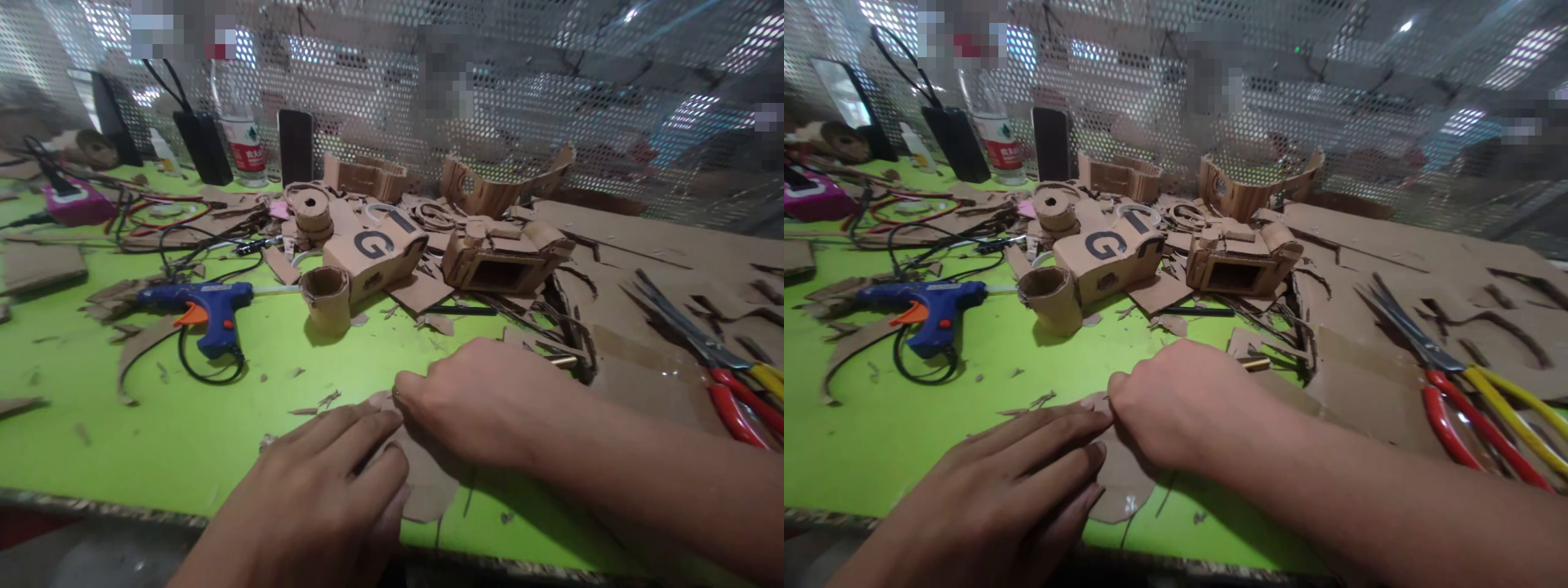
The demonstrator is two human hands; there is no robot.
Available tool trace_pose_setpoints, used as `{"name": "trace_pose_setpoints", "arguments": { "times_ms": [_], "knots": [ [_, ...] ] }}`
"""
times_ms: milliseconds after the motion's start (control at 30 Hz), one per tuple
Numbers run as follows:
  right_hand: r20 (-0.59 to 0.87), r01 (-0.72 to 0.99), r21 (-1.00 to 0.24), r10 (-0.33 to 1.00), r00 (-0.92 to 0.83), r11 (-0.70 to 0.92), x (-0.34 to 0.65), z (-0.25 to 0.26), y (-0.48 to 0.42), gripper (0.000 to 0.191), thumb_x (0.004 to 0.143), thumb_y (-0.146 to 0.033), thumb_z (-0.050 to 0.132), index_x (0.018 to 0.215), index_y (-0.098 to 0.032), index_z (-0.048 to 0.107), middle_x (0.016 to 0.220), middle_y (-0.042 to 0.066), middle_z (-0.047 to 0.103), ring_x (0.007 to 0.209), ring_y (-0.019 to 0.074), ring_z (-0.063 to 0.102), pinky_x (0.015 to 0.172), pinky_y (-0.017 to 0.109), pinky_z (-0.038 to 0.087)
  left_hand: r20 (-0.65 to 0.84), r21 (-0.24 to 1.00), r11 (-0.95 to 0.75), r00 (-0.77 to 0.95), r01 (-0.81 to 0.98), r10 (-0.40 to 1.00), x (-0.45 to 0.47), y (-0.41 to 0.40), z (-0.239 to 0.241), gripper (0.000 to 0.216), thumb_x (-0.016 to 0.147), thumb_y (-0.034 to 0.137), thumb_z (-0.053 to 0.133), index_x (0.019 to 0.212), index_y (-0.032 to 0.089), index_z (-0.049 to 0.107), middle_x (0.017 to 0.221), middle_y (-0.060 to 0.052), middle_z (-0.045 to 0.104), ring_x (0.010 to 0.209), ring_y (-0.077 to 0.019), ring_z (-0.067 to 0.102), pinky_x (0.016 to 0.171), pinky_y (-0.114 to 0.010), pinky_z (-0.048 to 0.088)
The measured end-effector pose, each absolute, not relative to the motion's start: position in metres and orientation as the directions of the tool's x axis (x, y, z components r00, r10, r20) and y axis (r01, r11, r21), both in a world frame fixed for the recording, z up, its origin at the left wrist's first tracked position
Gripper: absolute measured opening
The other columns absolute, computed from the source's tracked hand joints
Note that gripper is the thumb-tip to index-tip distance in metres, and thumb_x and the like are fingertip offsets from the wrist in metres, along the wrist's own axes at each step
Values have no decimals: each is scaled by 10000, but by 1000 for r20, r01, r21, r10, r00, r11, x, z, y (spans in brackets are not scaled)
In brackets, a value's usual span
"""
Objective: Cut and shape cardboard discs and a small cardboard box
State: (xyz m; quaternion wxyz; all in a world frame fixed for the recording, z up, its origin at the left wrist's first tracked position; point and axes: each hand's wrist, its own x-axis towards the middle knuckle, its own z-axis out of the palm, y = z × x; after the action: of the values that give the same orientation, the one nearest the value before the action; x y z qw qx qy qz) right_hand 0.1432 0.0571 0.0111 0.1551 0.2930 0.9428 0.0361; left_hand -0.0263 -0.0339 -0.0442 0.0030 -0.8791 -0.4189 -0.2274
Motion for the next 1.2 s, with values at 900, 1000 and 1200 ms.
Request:
{"name": "trace_pose_setpoints", "arguments": {
  "times_ms": [900,1000,1200],
  "knots": [
    [-334,532,269,596,-730,803,152,21,58,181,883,-125,526,833,-182,691,557,66,668,535,234,676,419,273,177,310,266,-676,603,687,735,-16,-36,-38,314,875,195,607,1184,177,654,1267,-90,701,1152,-272,633,1005,-419,544],
    [-323,471,269,539,-778,840,157,19,70,204,917,-176,506,894,-192,709,555,58,652,531,231,653,429,274,191,239,280,-692,649,666,722,-15,-33,-38,416,867,196,612,1283,202,610,1375,-91,642,1278,-287,571,1080,-462,493],
    [-299,520,249,575,-761,817,164,7,72,212,897,-171,490,975,-188,687,590,58,662,504,211,628,431,265,212,226,210,-724,688,657,690,-15,-28,-49,520,731,253,709,1239,195,611,1425,-160,586,1328,-381,521,1054,-537,499]
  ]
}}
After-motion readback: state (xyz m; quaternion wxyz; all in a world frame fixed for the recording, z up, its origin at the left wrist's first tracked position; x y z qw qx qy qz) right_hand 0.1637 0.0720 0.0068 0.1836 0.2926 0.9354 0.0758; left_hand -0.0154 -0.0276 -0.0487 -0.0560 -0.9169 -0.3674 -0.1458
